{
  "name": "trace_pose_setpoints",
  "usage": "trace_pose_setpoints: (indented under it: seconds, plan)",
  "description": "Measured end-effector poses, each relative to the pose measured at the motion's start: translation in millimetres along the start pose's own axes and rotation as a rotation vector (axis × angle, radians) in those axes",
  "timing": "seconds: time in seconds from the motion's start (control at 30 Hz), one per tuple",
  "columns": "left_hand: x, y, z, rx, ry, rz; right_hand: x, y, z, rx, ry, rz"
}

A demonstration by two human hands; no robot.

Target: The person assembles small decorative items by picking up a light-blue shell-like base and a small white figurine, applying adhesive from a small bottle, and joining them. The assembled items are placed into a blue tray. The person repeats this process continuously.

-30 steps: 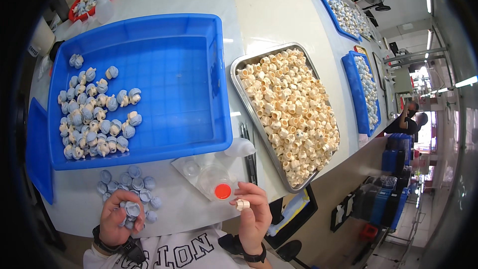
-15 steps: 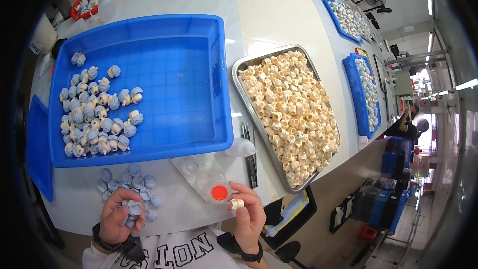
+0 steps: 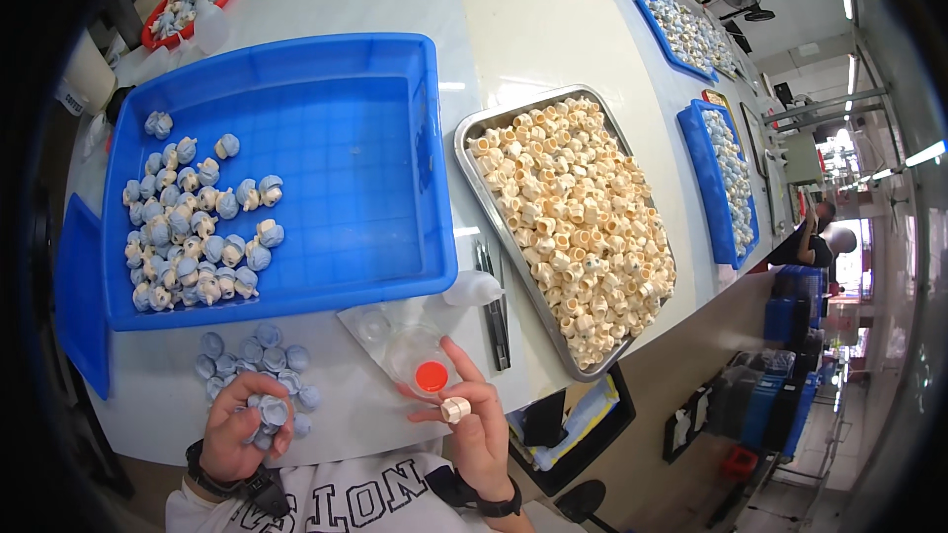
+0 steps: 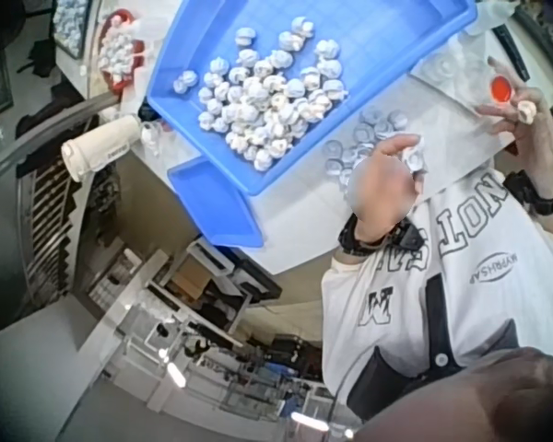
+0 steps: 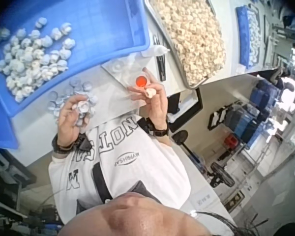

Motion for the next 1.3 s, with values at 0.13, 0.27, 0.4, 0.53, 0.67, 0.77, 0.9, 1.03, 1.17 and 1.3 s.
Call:
trace_pose_setpoints:
  seconds: [0.13, 0.27, 0.4, 0.53, 0.67, 0.77, 0.9, 1.03, 1.17, 1.3]
  plan:
    - [-0.8, 1.1, 0.0, -0.005, 0.001, -0.003, -0.6, -5.2, 1.7, 0.008, -0.002, -0.032]
    - [1.3, 4.2, 1.0, -0.012, -0.01, 0.039, 1.3, -7.3, 0.5, 0.0, -0.015, -0.009]
    - [5.1, 11.7, 3.2, -0.045, -0.022, 0.088, 1.7, -6.2, -1.7, 0.007, -0.055, -0.045]
    - [2.8, 13.7, 4.3, -0.026, -0.029, 0.071, 1.1, -12.1, -4.3, 0.052, -0.069, -0.03]
    - [6.3, 20.6, 6.3, -0.023, 0.004, 0.103, 3.6, -11.8, -5.5, 0.1, -0.073, 0.05]
    - [19.4, 30.6, 9.2, -0.057, 0.037, 0.223, 4.4, -12.5, -6.5, 0.109, -0.088, 0.062]
    - [29.6, 36.7, 21.8, -0.095, -0.115, 0.352, 5.6, -8.6, -8.1, 0.096, -0.101, 0.014]
    - [29.8, 39.3, 40.2, -0.057, -0.252, 0.385, 8.3, -9.9, -12.1, 0.063, -0.119, 0.022]
    - [33.3, 43.2, 61.3, -0.111, -0.232, 0.463, 7.5, -10.4, -15.3, 0.041, -0.121, 0.025]
    - [32.6, 48.7, 70.3, -0.09, -0.292, 0.468, 6.3, -9.7, -15.9, -0.039, -0.145, 0.117]
Point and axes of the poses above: each hand's wrist, its own z-axis towards the middle knuckle, its own y-axis out of the palm, x = y × z, the point moved 4 cm from there along z, towards the middle knuckle, and after that the axes turned 15 degrees about z, right-handed, at the moved point
